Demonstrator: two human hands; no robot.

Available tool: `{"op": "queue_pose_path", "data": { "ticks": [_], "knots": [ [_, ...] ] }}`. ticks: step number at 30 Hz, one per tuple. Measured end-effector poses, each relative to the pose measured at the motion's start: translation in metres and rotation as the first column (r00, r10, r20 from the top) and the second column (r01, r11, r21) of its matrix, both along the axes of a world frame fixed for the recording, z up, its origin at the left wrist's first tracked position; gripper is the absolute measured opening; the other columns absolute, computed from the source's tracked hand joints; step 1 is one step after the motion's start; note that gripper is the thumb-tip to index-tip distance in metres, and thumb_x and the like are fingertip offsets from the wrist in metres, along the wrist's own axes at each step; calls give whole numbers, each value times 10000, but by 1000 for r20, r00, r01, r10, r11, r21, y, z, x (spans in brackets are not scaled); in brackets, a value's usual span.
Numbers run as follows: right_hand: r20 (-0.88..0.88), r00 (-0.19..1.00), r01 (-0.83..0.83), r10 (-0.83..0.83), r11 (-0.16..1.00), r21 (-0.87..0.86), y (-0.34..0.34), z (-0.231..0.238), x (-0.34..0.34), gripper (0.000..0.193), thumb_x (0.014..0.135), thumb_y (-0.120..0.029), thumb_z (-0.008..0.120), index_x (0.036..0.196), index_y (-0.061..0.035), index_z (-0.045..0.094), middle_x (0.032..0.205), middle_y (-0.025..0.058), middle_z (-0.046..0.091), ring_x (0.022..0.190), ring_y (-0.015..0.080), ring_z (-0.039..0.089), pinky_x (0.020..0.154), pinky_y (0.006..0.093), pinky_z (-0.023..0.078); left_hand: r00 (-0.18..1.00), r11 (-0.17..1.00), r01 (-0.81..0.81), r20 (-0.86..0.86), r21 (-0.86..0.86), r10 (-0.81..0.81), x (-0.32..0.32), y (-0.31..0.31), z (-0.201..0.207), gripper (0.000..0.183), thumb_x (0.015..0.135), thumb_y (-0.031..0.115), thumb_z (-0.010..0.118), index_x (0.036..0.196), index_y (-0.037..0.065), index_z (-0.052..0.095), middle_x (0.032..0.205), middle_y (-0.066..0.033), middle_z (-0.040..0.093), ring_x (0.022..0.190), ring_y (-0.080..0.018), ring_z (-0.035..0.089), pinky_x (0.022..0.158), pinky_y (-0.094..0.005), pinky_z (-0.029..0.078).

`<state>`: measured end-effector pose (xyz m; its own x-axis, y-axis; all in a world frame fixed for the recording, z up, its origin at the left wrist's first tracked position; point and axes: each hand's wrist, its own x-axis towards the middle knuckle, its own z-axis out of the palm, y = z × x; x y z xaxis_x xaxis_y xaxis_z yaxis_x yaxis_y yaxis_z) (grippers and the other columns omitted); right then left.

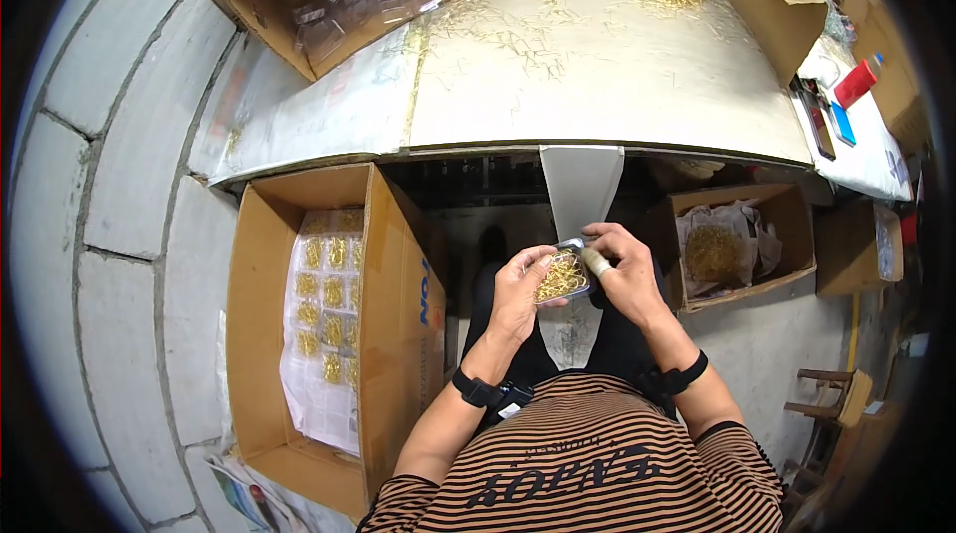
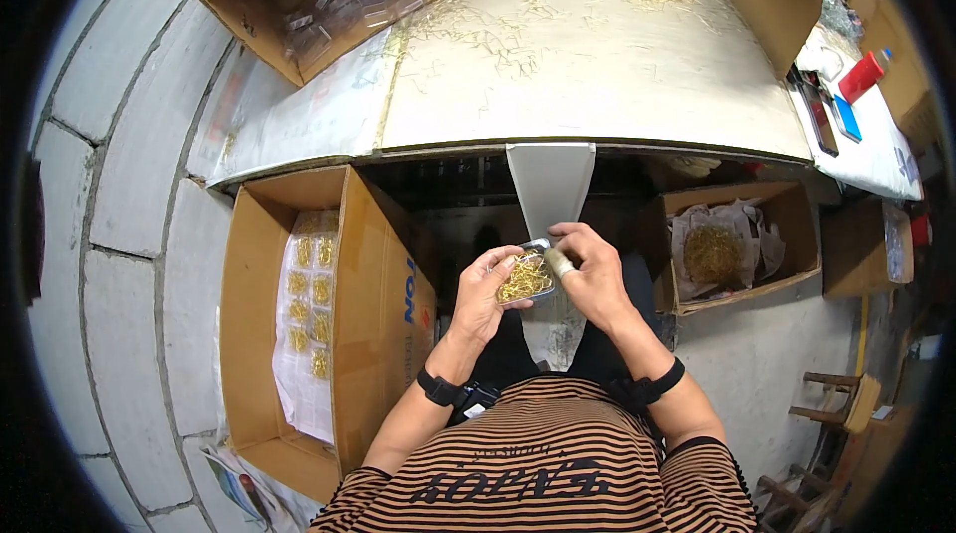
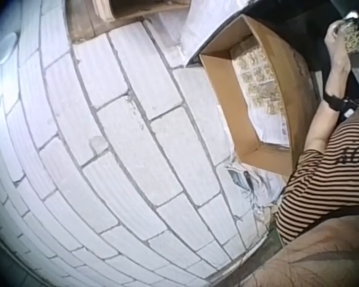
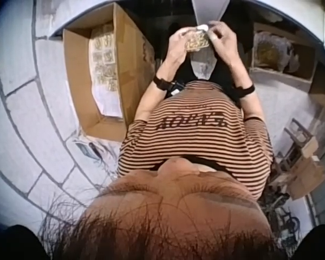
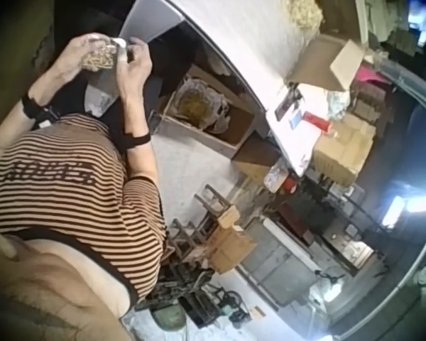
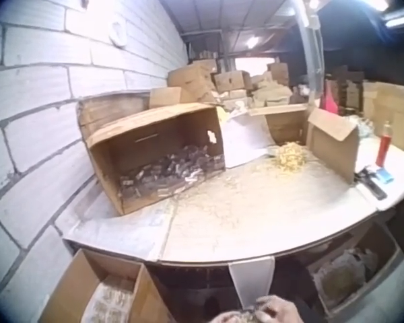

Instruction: Packaging small gold-colored components into plastic containers and organizing them in boxes.

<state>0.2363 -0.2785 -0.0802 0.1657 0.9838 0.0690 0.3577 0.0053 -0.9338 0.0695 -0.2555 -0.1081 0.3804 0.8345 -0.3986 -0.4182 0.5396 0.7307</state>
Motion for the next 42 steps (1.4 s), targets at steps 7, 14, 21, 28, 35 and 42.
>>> {"op": "queue_pose_path", "data": {
  "ticks": [7, 14, 21, 28, 35, 42],
  "knots": [
    [354, 908, -213, 223, 975, -67, 22, 20, -12, 120, 757, -101, 652, 825, -3, 639, 1085, 145, 631, 935, 330, 625, 816, 381, 499, 998, 1000, -2, 60, 23, 0, -7, 2, -11, 260, 969, 197, 478, 1114, -5, 554, 974, -92, 638, 780, -151, 667, 564, -288, 599],
    [550, 831, -116, -82, 941, 317, 111, 47, -6, 297, 858, -165, 590, 1133, -54, 592, 1300, 170, 498, 1220, 364, 448, 989, 417, 397, 992, 994, -55, -116, -92, 44, -46, 5, -66, 236, 964, 152, 463, 1112, -8, 551, 950, -111, 651, 758, -191, 673, 554, -307, 586],
    [834, 550, -206, -31, 963, 171, 208, 0, -7, 403, 869, -133, 467, 1261, -50, 512, 1404, 189, 400, 1353, 353, 295, 1093, 473, 266, 999, 982, 53, -2, -180, -54, -24, 9, -92, 370, 1005, 294, 360, 1105, 5, 570, 975, -107, 653, 812, -191, 669, 620, -340, 581],
    [452, 891, -107, 50, 989, 101, 171, 32, 62, 341, 883, -100, 524, 1215, -34, 567, 1324, 162, 510, 1285, 281, 432, 1064, 335, 345, 995, 984, 88, -35, -153, -95, -14, 25, -102, 410, 1006, 331, 350, 1121, -6, 554, 992, -118, 649, 836, -201, 669, 639, -342, 586],
    [570, 821, -48, 3, 997, 63, 212, 19, 97, 466, 976, -285, 378, 1396, -84, 378, 1484, 163, 282, 1369, 321, 268, 1125, 357, 229, 995, 967, 99, -2, -233, -103, 8, 27, -111, 440, 1002, 383, 345, 1130, 2, 525, 1004, -136, 647, 866, -217, 671, 645, -346, 590],
    [556, 805, -194, 207, 978, -82, 191, 55, 96, 391, 940, -206, 453, 1293, -43, 494, 1354, 164, 470, 1265, 339, 423, 1056, 336, 348, 996, 979, 86, 12, -186, -86, 20, 32, -100, 428, 1007, 350, 334, 1131, -16, 519, 959, -123, 645, 780, -205, 675, 581, -331, 586]
  ]
}}
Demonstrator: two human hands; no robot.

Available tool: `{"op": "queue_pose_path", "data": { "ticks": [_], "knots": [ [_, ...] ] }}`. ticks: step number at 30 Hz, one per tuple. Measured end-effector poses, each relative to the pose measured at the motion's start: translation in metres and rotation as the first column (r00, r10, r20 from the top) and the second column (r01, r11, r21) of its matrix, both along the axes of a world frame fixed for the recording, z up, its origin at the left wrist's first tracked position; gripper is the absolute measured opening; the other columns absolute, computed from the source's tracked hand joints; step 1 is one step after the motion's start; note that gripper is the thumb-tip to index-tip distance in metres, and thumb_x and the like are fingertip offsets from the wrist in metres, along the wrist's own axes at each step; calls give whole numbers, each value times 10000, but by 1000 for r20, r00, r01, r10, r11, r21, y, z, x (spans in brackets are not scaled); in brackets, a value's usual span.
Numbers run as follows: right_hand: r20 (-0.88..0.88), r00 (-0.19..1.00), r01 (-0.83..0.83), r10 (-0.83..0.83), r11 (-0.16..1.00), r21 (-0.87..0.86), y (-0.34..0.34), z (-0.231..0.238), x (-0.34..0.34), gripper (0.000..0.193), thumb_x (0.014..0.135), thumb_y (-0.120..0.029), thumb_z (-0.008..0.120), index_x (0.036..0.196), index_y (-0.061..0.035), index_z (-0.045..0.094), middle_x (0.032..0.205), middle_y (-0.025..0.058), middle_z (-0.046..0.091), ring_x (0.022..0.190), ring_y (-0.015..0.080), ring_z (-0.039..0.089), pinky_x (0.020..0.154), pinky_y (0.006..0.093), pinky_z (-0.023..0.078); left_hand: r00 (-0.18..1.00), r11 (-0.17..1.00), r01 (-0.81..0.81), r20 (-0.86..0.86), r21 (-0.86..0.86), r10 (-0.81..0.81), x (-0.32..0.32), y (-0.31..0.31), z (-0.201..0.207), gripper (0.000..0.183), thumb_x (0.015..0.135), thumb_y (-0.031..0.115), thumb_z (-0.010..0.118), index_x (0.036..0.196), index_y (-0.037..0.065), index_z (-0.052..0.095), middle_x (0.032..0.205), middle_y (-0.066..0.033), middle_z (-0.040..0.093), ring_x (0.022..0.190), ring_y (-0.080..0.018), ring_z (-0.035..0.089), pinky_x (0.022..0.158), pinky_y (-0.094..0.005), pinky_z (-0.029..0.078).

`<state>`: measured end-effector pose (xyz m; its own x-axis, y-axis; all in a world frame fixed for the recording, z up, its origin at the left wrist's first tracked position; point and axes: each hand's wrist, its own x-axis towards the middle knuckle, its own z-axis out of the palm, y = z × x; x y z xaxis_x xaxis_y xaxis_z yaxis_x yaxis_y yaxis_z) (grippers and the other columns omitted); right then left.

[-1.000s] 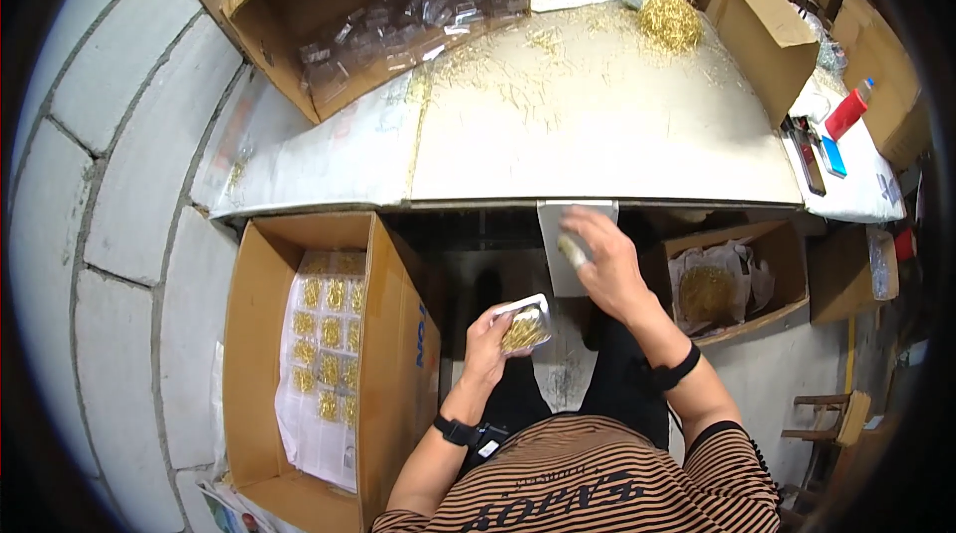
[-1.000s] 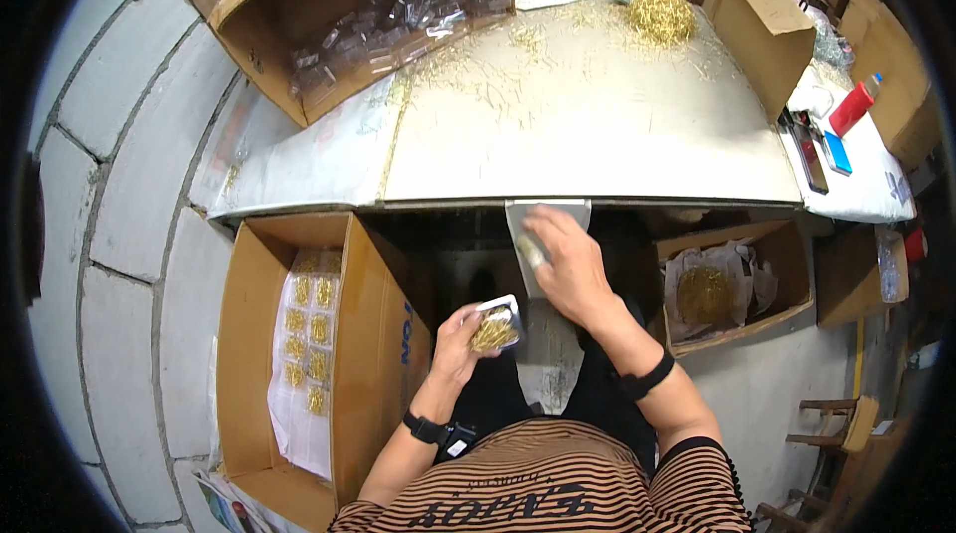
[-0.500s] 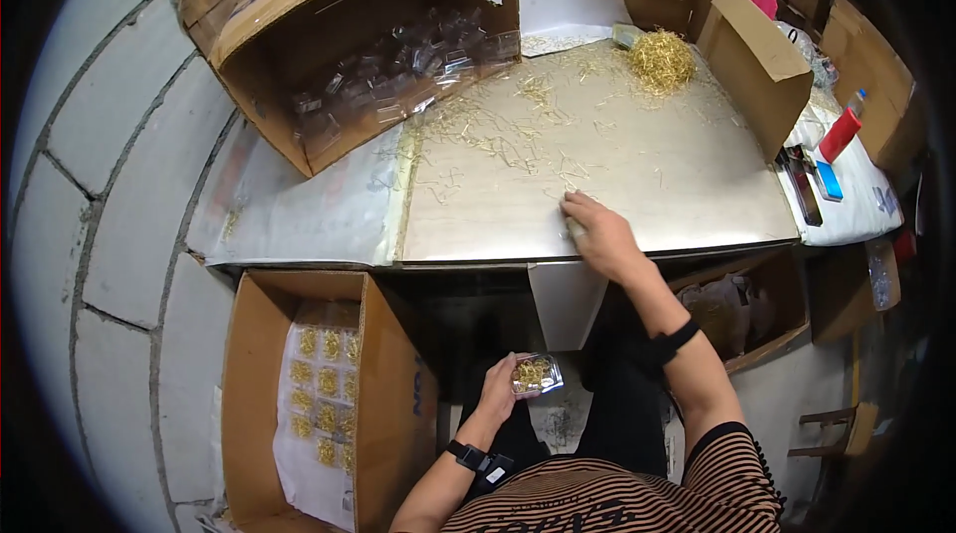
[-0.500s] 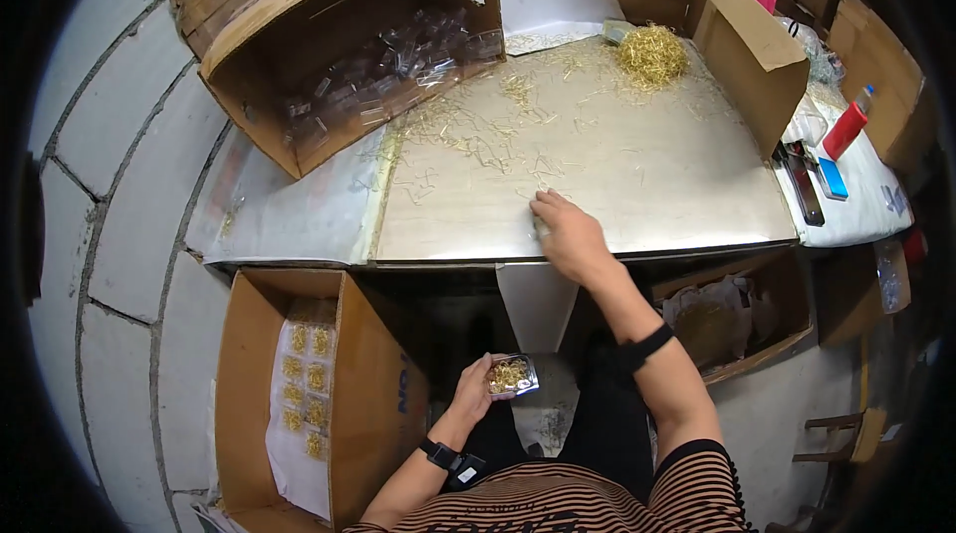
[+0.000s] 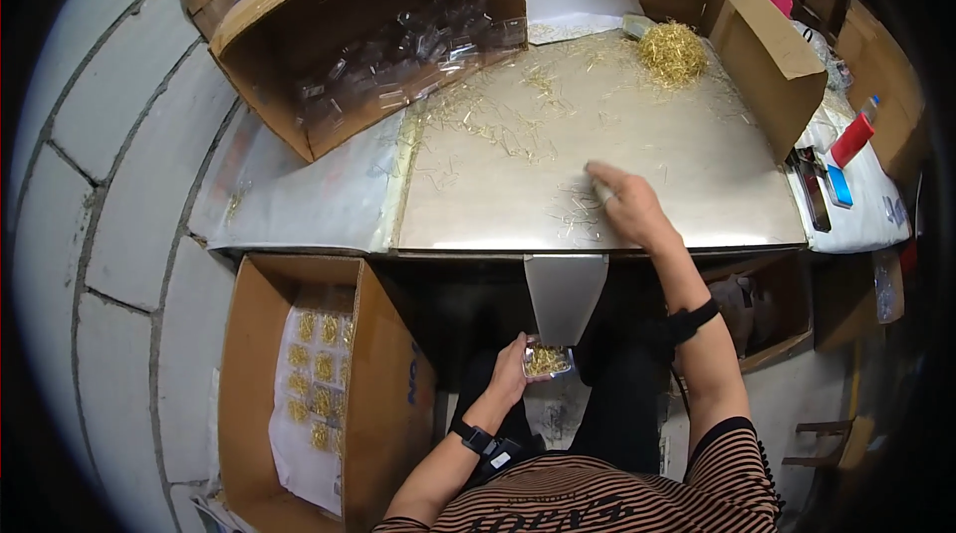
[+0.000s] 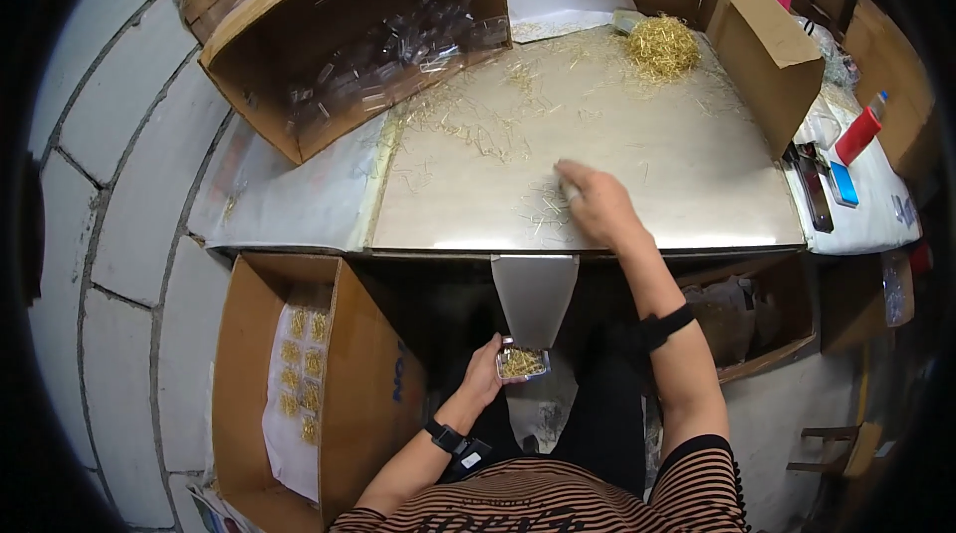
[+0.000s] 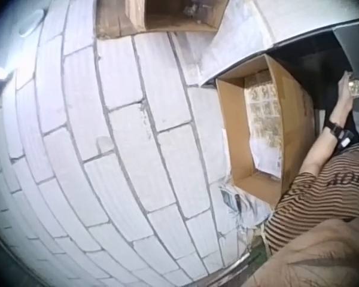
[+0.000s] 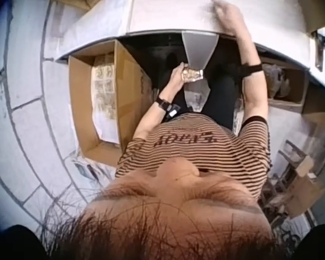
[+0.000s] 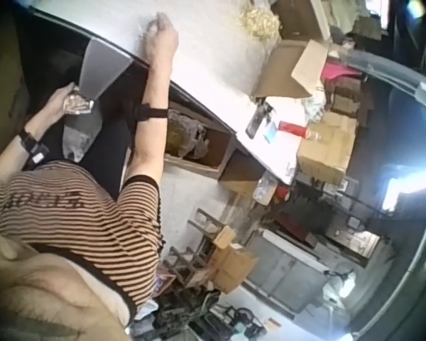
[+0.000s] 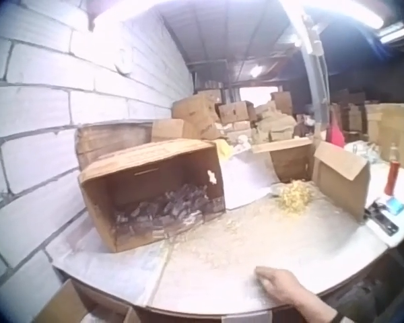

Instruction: Packaging small gold-colored components into plastic containers and organizing them in boxes.

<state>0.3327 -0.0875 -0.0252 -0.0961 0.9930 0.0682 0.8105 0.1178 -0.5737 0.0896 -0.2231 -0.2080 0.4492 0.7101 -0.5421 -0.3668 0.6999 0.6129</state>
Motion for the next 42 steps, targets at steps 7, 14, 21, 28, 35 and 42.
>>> {"op": "queue_pose_path", "data": {
  "ticks": [7, 14, 21, 28, 35, 42],
  "knots": [
    [191, 978, -126, 83, 965, 230, -35, -34, -44, 414, 893, -153, 513, 1304, -103, 489, 1405, 131, 419, 1342, 309, 326, 1097, 436, 278, 997, 1000, 25, 66, -11, -25, 13, 4, -8, 447, 1016, 352, 280, 1246, 8, 449, 1092, -144, 625, 907, -255, 672, 668, -361, 603],
    [11, 985, -168, 171, 948, 269, -130, -16, -58, 480, 690, 56, 557, 1158, -49, 570, 1268, 132, 542, 1235, 307, 471, 995, 385, 428, 986, 995, 95, 138, 5, -95, 17, 18, 0, 455, 1010, 367, 288, 1261, 22, 443, 1107, -134, 623, 905, -251, 673, 639, -352, 606],
    [-291, 955, 104, -52, 981, 165, -198, -46, -26, 296, 766, 104, 549, 1037, 8, 619, 1060, 171, 634, 1000, 334, 617, 839, 352, 510, 982, 993, 120, 146, -24, -115, 7, -4, 1, 478, 996, 425, 316, 1247, 44, 460, 1103, -147, 627, 850, -226, 684, 574, -323, 604],
    [-376, 919, 120, -117, 993, -16, -221, -66, -48, 245, 797, 13, 566, 1035, 35, 619, 1016, 188, 638, 948, 340, 626, 807, 362, 502, 983, 983, 186, -2, -11, -186, -3, -23, 28, 397, 966, 410, 447, 1067, 51, 582, 943, -94, 671, 744, -182, 688, 524, -293, 587],
    [-519, 812, 35, -265, 912, -410, -195, -75, -78, 268, 830, -135, 618, 1005, 67, 645, 1016, 202, 661, 922, 256, 658, 808, 331, 502, 982, 980, 188, -21, 69, -187, -3, -30, 60, 360, 967, 368, 465, 1063, 43, 586, 885, -70, 659, 693, -151, 673, 490, -275, 573],
    [-555, 823, 175, -122, 984, 43, -206, -68, -84, 122, 768, 8, 653, 888, 7, 675, 1000, 132, 663, 974, 244, 631, 836, 320, 494, 983, 982, 178, 40, 67, -181, -2, -32, 80, 358, 988, 339, 420, 1081, 22, 559, 899, -85, 650, 711, -165, 672, 507, -290, 583]
  ]
}}
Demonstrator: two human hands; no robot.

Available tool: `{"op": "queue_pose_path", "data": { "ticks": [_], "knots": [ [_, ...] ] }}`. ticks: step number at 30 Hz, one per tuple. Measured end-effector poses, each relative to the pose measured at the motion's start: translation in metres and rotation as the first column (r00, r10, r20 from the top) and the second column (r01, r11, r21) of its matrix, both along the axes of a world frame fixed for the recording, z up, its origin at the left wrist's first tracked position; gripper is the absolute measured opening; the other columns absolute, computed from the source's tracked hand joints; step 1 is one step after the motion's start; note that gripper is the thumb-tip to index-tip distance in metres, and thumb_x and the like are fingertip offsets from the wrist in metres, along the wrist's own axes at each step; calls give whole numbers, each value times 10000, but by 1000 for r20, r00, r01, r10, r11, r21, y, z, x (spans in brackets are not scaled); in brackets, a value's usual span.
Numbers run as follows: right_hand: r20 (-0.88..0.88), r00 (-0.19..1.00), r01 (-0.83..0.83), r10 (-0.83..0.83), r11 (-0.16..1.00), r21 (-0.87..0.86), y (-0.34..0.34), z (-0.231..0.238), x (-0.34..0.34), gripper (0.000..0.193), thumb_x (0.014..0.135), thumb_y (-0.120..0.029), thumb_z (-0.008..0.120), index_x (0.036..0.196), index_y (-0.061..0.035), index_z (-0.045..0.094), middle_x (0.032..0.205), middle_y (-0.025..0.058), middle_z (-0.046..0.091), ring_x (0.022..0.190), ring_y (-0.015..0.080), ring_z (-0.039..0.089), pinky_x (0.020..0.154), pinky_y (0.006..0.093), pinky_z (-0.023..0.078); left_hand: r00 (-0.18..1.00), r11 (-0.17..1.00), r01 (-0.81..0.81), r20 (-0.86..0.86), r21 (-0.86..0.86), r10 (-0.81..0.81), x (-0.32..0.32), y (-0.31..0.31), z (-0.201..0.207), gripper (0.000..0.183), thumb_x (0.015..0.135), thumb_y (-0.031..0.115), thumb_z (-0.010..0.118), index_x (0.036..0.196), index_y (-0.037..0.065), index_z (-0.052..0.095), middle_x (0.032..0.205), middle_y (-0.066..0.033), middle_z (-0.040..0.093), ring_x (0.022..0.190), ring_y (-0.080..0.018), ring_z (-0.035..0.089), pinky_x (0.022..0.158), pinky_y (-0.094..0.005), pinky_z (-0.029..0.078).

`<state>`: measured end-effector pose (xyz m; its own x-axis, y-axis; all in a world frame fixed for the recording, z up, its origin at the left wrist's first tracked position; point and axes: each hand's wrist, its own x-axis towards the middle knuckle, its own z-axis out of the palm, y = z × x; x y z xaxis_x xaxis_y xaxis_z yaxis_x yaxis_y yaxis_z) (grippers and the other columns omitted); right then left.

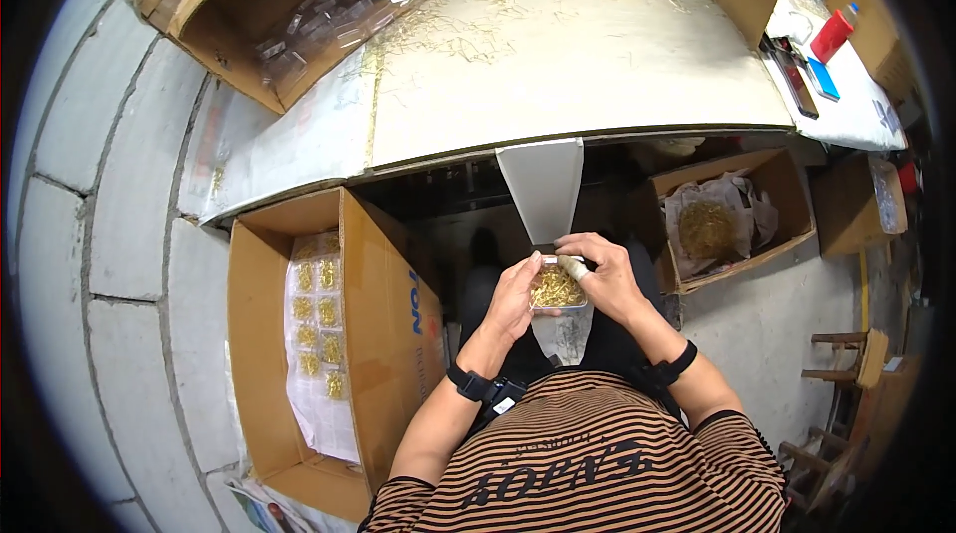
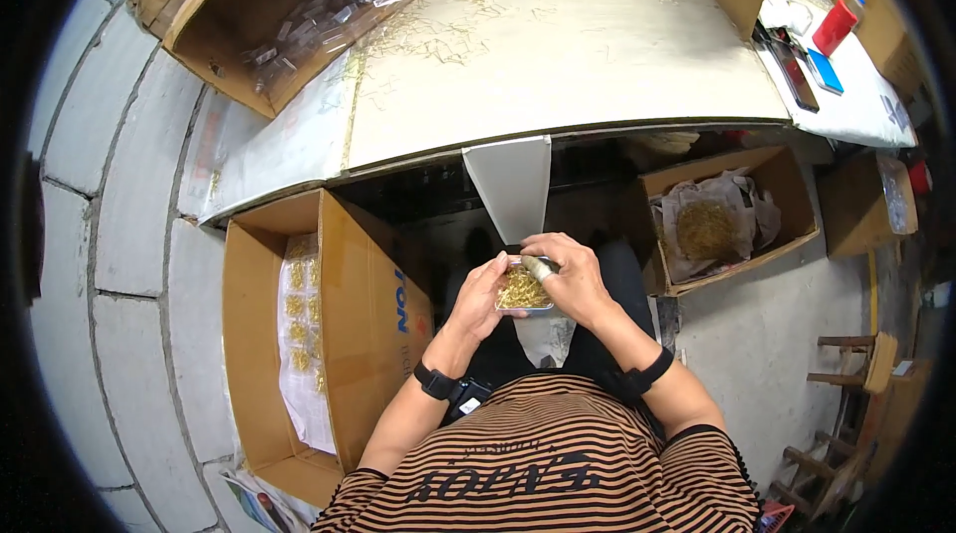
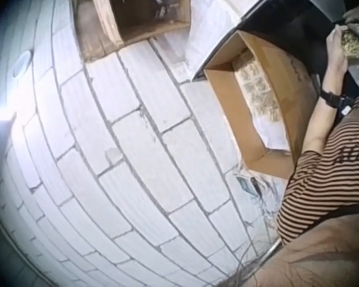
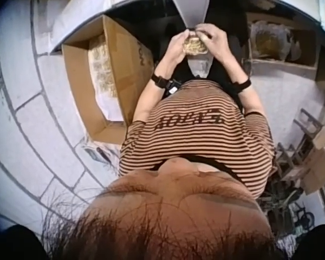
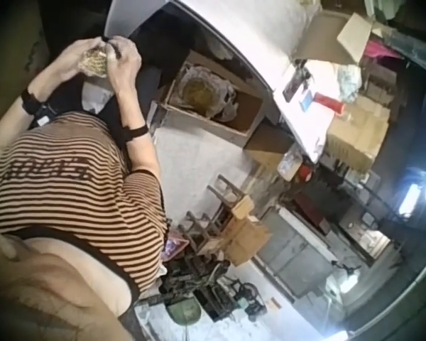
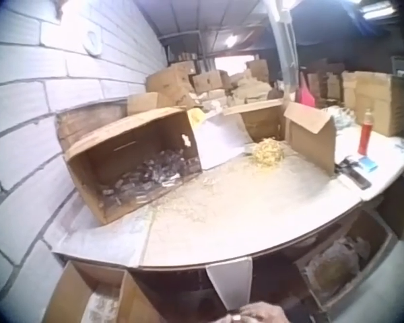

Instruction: Packaging small gold-colored components into plastic containers and organizing them in boxes.

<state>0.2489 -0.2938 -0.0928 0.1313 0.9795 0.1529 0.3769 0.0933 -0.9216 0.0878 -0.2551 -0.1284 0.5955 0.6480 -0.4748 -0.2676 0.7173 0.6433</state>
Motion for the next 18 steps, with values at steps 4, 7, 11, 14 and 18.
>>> {"op": "queue_pose_path", "data": {
  "ticks": [4, 7, 11, 14, 18],
  "knots": [
    [354, 930, -135, 102, 988, 69, -9, 5, 1, 200, 743, -4, 672, 942, -22, 673, 1140, 111, 625, 1151, 317, 535, 950, 398, 449, 988, 990, -139, 67, -3, 138, 3, -2, 0, 362, 996, 326, 399, 1097, 15, 555, 914, -84, 647, 734, -165, 675, 514, -293, 590],
    [352, 931, -136, 96, 986, 92, -16, 15, -1, 252, 742, -15, 677, 993, -33, 664, 1196, 118, 602, 1207, 321, 498, 985, 399, 423, 986, 988, -152, 70, 35, 149, 2, -3, 3, 345, 992, 319, 413, 1100, 24, 556, 927, -73, 646, 757, -159, 675, 521, -297, 591],
    [443, 890, -170, 107, 980, 104, -19, 18, 6, 356, 765, -24, 620, 1120, -55, 609, 1261, 104, 563, 1281, 311, 423, 1044, 472, 341, 978, 977, -203, 50, 61, 200, 3, -4, 6, 287, 973, 271, 465, 1106, 35, 559, 931, -66, 645, 777, -157, 673, 539, -303, 594],
    [532, 823, -274, 200, 960, 63, -19, 20, 4, 375, 766, -26, 621, 1139, -60, 596, 1254, 99, 569, 1294, 299, 413, 1052, 502, 317, 983, 980, -176, -29, 97, 180, 0, -4, 0, 242, 944, 211, 514, 1110, 42, 563, 963, -68, 644, 813, -158, 670, 564, -305, 593],
    [421, 892, -224, 162, 969, 102, -18, 21, 10, 418, 754, -58, 666, 1163, -49, 583, 1239, 114, 578, 1282, 302, 432, 1046, 485, 334, 984, 984, -177, 34, 39, 175, -3, -5, 5, 263, 929, 154, 519, 1162, 32, 530, 1019, -82, 633, 862, -174, 662, 627, -325, 591]
  ]
}}
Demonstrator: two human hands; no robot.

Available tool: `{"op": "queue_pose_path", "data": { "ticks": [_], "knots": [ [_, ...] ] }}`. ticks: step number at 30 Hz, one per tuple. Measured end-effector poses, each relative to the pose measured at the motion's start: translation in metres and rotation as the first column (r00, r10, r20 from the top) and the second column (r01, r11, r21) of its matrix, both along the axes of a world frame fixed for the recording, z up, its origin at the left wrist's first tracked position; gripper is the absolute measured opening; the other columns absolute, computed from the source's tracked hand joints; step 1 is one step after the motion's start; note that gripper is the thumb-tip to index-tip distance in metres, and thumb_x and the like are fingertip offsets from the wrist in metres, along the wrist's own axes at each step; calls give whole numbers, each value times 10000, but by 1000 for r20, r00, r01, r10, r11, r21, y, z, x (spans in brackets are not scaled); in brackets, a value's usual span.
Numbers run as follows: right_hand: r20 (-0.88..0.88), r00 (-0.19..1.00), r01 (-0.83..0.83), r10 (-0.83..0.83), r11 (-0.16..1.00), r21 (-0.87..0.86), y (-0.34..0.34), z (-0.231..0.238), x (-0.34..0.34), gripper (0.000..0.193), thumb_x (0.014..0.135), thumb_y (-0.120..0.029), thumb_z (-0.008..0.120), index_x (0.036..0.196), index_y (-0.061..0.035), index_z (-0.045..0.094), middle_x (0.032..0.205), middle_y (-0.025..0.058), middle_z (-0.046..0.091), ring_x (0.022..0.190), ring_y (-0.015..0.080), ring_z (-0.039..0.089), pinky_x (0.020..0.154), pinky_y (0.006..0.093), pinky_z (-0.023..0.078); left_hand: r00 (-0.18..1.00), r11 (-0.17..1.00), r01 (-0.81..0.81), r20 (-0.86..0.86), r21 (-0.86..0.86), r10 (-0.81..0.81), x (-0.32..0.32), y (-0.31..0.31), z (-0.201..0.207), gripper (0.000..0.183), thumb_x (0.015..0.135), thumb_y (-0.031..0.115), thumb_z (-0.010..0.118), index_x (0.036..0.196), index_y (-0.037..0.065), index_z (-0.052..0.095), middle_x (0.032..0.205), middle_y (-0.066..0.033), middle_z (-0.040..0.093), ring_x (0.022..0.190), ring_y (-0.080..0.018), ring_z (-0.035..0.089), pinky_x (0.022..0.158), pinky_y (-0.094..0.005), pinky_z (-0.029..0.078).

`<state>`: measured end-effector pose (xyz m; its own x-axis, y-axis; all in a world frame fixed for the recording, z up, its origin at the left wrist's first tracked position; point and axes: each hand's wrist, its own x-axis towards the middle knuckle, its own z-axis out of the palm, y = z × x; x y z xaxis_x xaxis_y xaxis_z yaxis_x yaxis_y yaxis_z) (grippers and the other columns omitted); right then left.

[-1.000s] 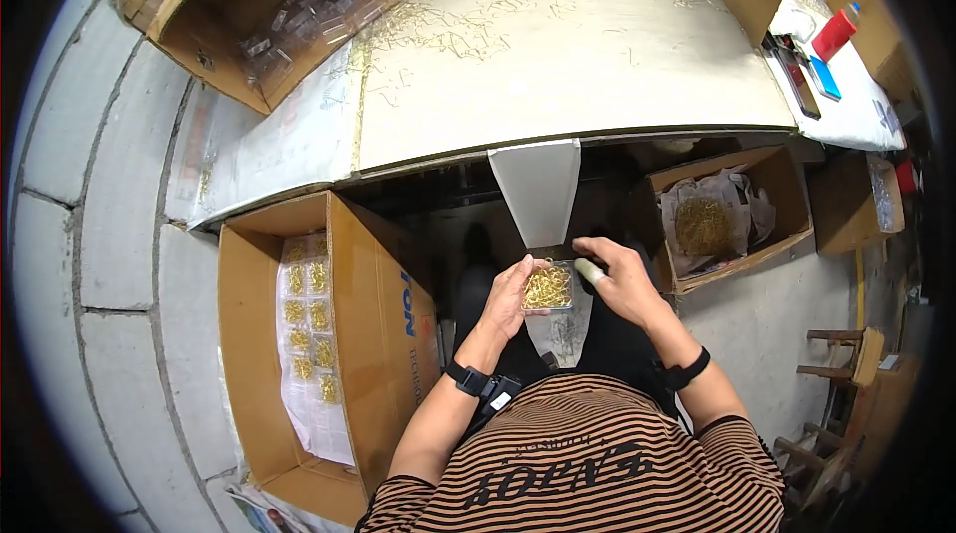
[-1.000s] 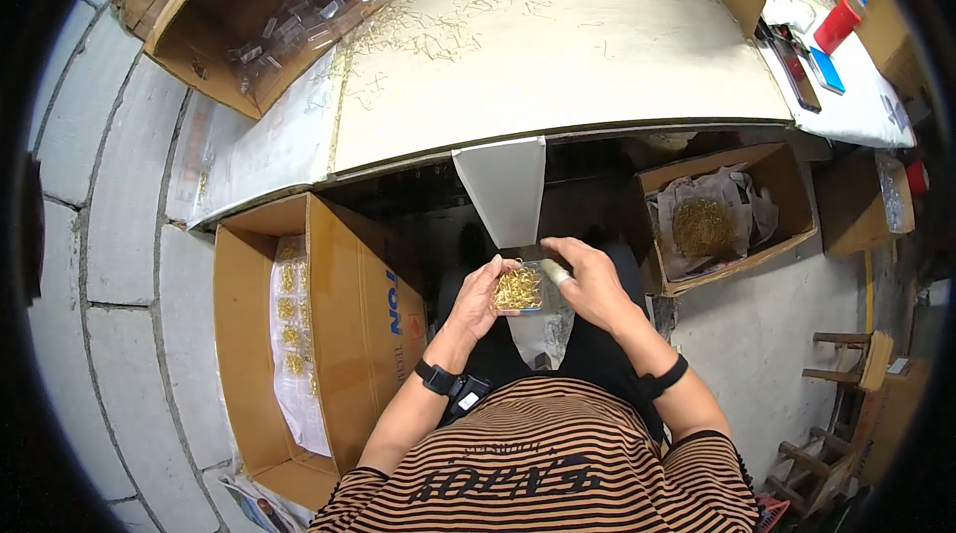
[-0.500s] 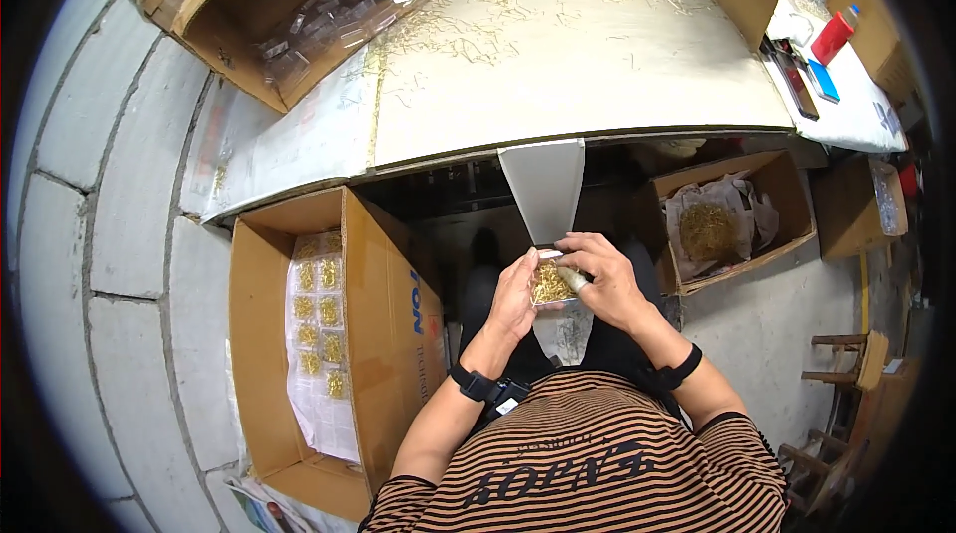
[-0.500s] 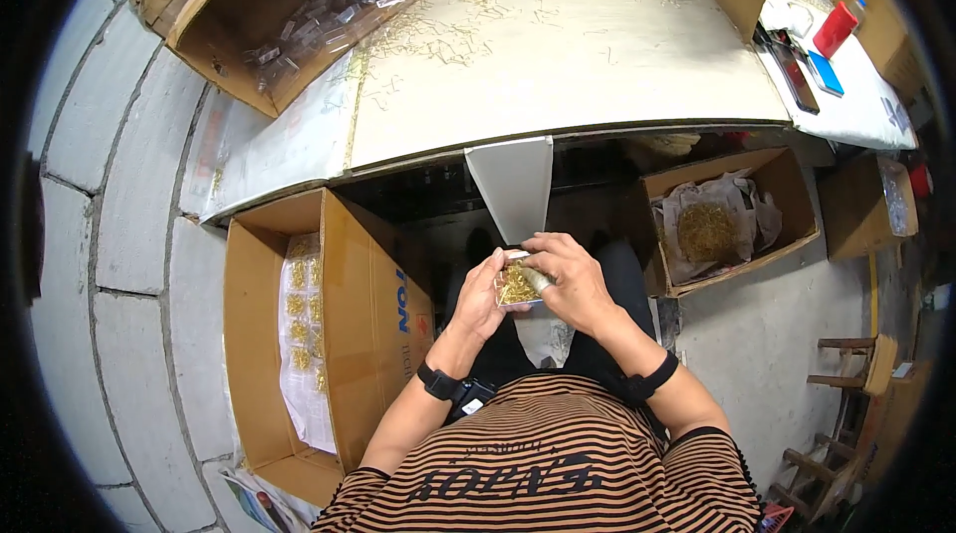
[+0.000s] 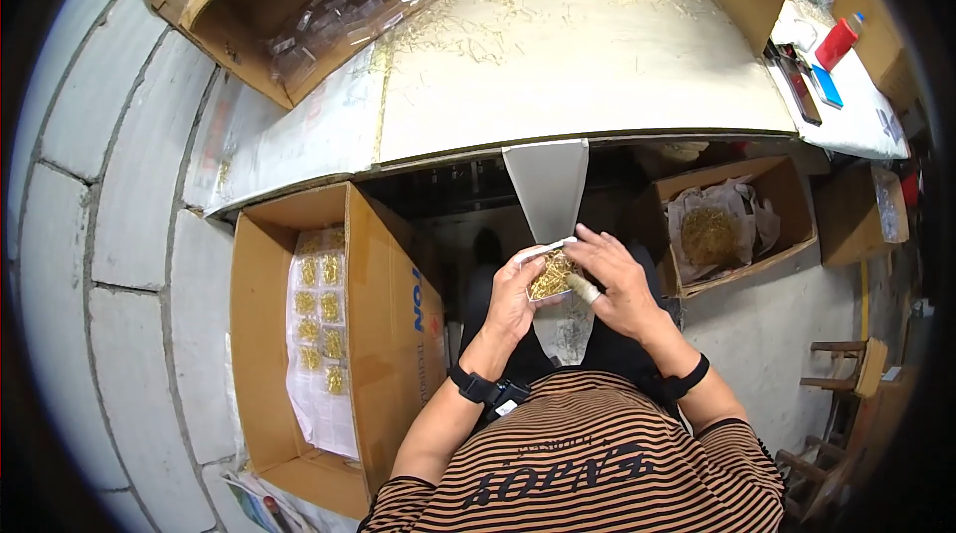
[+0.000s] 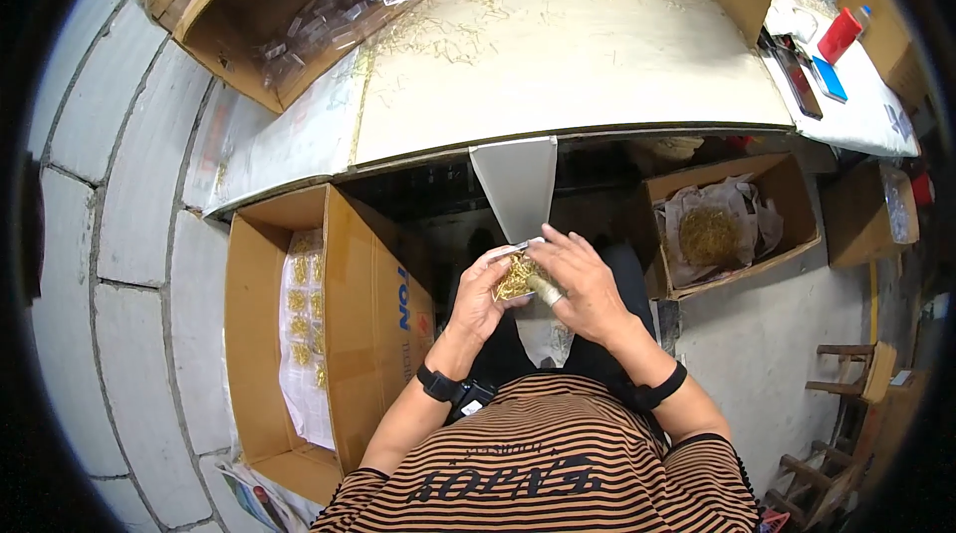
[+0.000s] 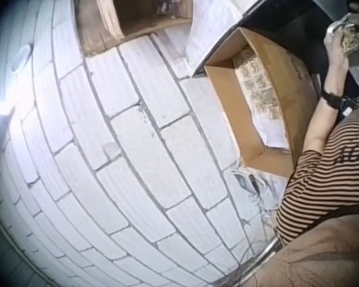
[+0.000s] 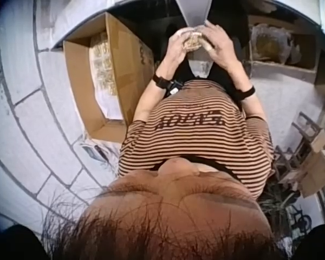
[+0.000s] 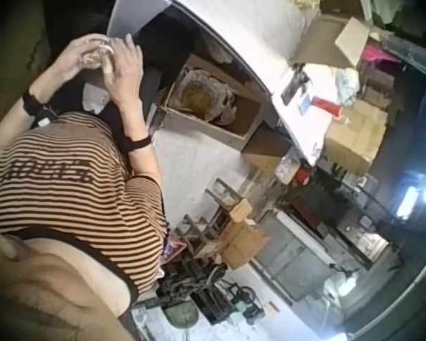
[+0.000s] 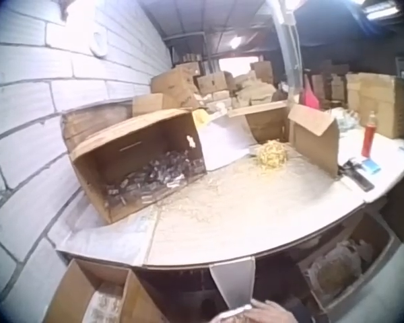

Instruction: Packaging small gold-colored components into plastic containers and organizing them in boxes.

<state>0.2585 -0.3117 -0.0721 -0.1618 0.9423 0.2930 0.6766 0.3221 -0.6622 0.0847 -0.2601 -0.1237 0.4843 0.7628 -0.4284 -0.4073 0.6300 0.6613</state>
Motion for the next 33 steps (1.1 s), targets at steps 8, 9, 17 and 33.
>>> {"op": "queue_pose_path", "data": {
  "ticks": [8, 9, 17, 33],
  "knots": [
    [-155, 976, 144, -153, 987, -65, 7, 2, 1, 519, 761, -123, 701, 1242, -22, 533, 1255, 135, 566, 1267, 315, 447, 1056, 395, 355, 874, 974, 192, 430, 123, -226, -4, -1, 18, 680, 785, 62, 635, 1380, 59, 305, 1300, -138, 457, 1213, -252, 483, 1037, -444, 399],
    [-160, 976, 140, -148, 988, -60, 8, 1, 0, 519, 761, -123, 701, 1242, -22, 533, 1255, 135, 566, 1267, 315, 447, 1056, 395, 355, 876, 970, 188, 420, 155, -237, -6, -2, 22, 743, 743, 43, 661, 1387, 67, 292, 1320, -134, 434, 1229, -253, 467, 1052, -440, 378],
    [-114, 993, 15, -10, 999, 38, 10, -8, 0, 396, 779, -54, 657, 1170, -39, 596, 1208, 121, 602, 1253, 314, 468, 1018, 414, 391, 939, 984, 107, 311, 141, -146, -7, -1, 18, 726, 770, -18, 659, 1387, 72, 288, 1311, -105, 440, 1191, -215, 502, 993, -391, 464],
    [140, 989, -61, 51, 996, 63, 12, 9, -10, 415, 796, -90, 629, 1205, -69, 567, 1296, 107, 534, 1281, 291, 431, 1059, 488, 305, 959, 984, 97, 252, 147, -132, -13, 0, 15, 503, 874, 87, 571, 1330, 47, 361, 1203, -85, 527, 1076, -181, 579, 872, -355, 548]
  ]
}}
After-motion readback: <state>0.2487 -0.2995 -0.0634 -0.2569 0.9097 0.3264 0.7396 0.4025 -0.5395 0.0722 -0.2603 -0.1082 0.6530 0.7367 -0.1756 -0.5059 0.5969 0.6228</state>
